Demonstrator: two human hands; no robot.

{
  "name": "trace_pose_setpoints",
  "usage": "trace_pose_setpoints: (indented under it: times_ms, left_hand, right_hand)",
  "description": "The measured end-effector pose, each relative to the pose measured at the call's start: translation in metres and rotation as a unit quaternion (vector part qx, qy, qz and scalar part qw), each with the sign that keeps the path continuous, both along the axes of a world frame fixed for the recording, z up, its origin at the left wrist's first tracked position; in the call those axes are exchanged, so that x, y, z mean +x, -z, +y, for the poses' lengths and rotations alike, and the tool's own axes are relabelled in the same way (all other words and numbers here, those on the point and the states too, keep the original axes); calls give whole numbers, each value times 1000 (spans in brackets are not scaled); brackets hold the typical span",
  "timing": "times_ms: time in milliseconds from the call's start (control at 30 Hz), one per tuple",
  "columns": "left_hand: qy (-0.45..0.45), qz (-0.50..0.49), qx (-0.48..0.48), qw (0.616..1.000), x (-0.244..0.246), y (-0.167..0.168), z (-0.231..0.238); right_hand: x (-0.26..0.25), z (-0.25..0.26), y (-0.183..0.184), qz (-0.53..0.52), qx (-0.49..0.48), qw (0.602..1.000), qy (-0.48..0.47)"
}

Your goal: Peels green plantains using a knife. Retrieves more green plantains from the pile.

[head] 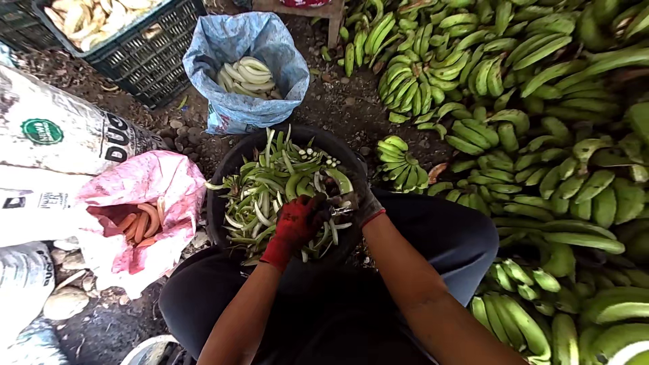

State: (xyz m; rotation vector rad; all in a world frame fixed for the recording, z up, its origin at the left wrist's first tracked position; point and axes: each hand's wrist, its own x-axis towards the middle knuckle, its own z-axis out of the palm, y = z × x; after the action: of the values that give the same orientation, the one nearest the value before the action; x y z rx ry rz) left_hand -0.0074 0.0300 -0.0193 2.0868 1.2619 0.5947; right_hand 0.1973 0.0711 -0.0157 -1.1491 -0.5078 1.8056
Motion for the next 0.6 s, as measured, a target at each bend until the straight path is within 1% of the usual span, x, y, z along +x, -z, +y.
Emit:
trace_pose_setpoints:
  times_ms: [67,133,200,267,300,367,433,533,600]
  left_hand:
    - [11,20,45,999,0,0,-1]
    - [-1,34,54,998,0,1,1]
    - [-31,48,41,998,2,1,3]
    - [-89,61,-2,994,5,0,6]
    - [-127,59,-20,990,6,1,8]
    - [-192,35,-71,978,3,2,13]
    - [-229,-10,-133,964,-4,4,16]
    - [-246,-88,-170,950,-11,11,15]
    - [-258,-136,-171,941,-17,13,14]
  right_hand:
    - [3,-1,-2,-20,13,1000,-5]
    - [-4,0,-3,-3,-17,1000,-10]
    - [-15,-1,-4,21,-41,999,-11]
    - [-29,-7,-1,19,-24,999,-7]
    - [-36,-12,-1,-2,-4,1000,-4]
    - [-43,-19,-1,-40,36,998,-13]
    - [-43,-23,3,-40,38,998,-26]
    - [-33,-24,18,-58,-18,998,-14]
    - [-21,-24,37,-123,-88,988,32]
